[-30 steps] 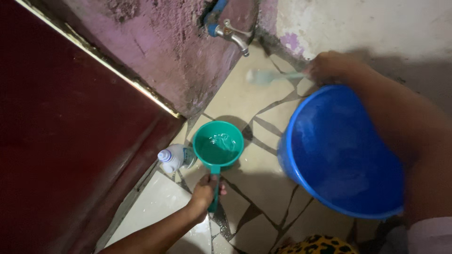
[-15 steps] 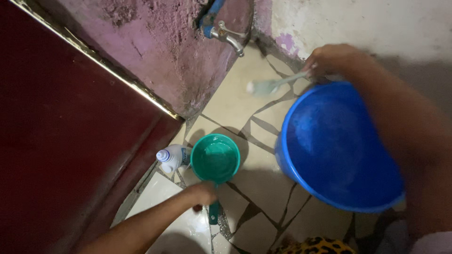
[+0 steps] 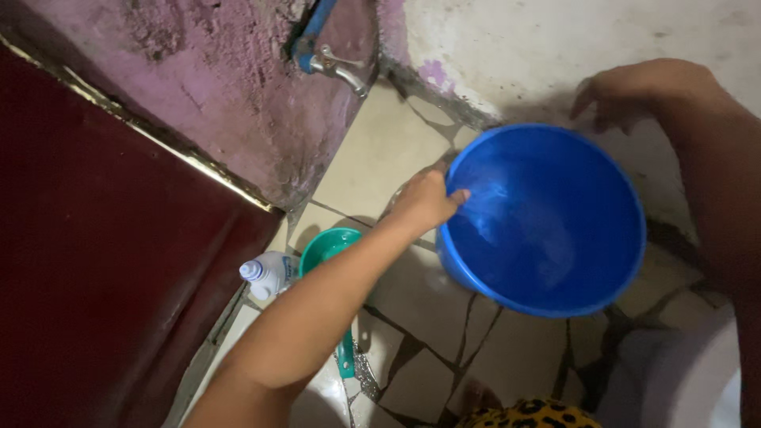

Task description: The person cleans a tiled floor in a bathroom by pouring cleaning liquid from a bottle, scrubbing the tiles with a brush, and rinsing the area using water from a bucket with a small dipper.

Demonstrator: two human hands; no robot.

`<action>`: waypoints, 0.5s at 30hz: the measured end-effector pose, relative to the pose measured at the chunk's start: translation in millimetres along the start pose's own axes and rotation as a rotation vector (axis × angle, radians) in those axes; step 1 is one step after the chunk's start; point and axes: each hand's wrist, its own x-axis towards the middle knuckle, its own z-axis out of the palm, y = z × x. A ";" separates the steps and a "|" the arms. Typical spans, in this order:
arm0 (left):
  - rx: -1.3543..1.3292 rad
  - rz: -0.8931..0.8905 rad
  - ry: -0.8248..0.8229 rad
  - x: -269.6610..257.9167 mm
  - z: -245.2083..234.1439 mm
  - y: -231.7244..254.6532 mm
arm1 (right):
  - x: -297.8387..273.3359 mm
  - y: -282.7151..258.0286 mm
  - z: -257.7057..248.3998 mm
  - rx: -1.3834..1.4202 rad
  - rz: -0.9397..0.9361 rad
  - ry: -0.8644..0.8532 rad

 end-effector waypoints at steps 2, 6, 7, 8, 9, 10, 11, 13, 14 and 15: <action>0.072 0.055 0.080 6.1 14.0 -2.7 | -8.2 16.1 4.9 -0.083 0.079 -0.012; 0.064 0.075 0.186 16.9 38.3 -17.2 | -36.1 53.5 13.1 0.090 0.195 0.011; 0.064 0.087 0.179 19.3 41.8 -21.1 | -43.6 63.4 19.3 0.113 0.227 0.026; -0.029 0.089 0.214 21.8 44.5 -25.0 | -45.6 71.2 27.2 0.121 0.239 0.029; -0.124 0.089 0.248 23.9 47.4 -28.2 | -46.1 80.1 40.0 0.152 0.273 -0.007; -0.122 0.098 0.245 25.7 51.1 -30.3 | -43.4 88.5 54.2 0.181 0.302 -0.041; -0.201 0.036 0.278 27.3 56.1 -30.8 | -39.4 97.4 68.6 0.211 0.331 -0.076; -0.282 -0.016 0.309 30.3 64.2 -33.1 | -29.5 114.6 88.8 0.268 0.386 -0.142; -0.332 -0.008 0.346 30.8 66.8 -35.2 | -27.7 120.6 98.1 0.271 0.391 -0.134; -0.382 0.001 0.383 32.5 68.2 -36.7 | -31.0 123.5 112.0 0.639 0.440 -0.214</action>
